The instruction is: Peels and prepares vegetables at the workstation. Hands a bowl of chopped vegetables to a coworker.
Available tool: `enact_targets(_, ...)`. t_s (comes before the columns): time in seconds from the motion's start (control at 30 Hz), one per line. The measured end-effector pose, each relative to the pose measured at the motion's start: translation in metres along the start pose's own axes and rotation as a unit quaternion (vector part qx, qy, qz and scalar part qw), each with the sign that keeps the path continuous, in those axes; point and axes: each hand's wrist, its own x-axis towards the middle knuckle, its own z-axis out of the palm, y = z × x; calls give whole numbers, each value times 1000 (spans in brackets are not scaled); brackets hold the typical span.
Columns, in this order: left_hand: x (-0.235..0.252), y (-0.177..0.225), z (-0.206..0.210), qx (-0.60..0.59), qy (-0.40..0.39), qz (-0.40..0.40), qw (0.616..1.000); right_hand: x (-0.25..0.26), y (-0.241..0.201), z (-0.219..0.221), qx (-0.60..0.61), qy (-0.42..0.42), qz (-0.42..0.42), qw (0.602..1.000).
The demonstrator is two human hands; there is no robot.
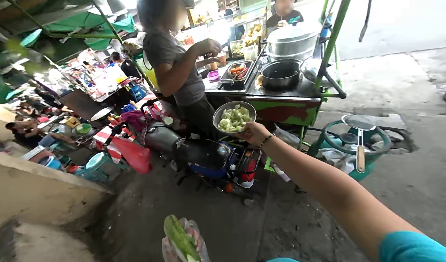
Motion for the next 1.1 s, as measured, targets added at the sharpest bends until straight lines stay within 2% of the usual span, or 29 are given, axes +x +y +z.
enact_targets(0.17,18,-6,20,3,-6,-22,1000,-18,8,-36,-11,28,11,999)
enact_targets(0.27,30,-10,8,-6,-34,-43,998,-27,13,-56,10,41,28,999)
enact_targets(0.37,36,-14,11,-9,-28,-57,998,-28,14,-63,9,53,23,998)
enact_targets(0.67,36,-11,4,-27,-34,-64,997,-20,3,-38,-15,66,-19,998)
enact_targets(0.77,30,-7,19,-10,10,-47,999,-15,5,-31,-26,75,-32,996)
enact_targets(0.9,24,1,23,-9,10,-16,1000,-14,4,-15,-33,69,-6,997)
enact_targets(1.0,22,5,34,13,46,3,999,-19,4,-3,-33,80,2,996)
enact_targets(1.1,19,8,31,-1,33,2,999,-15,6,2,-12,84,3,996)
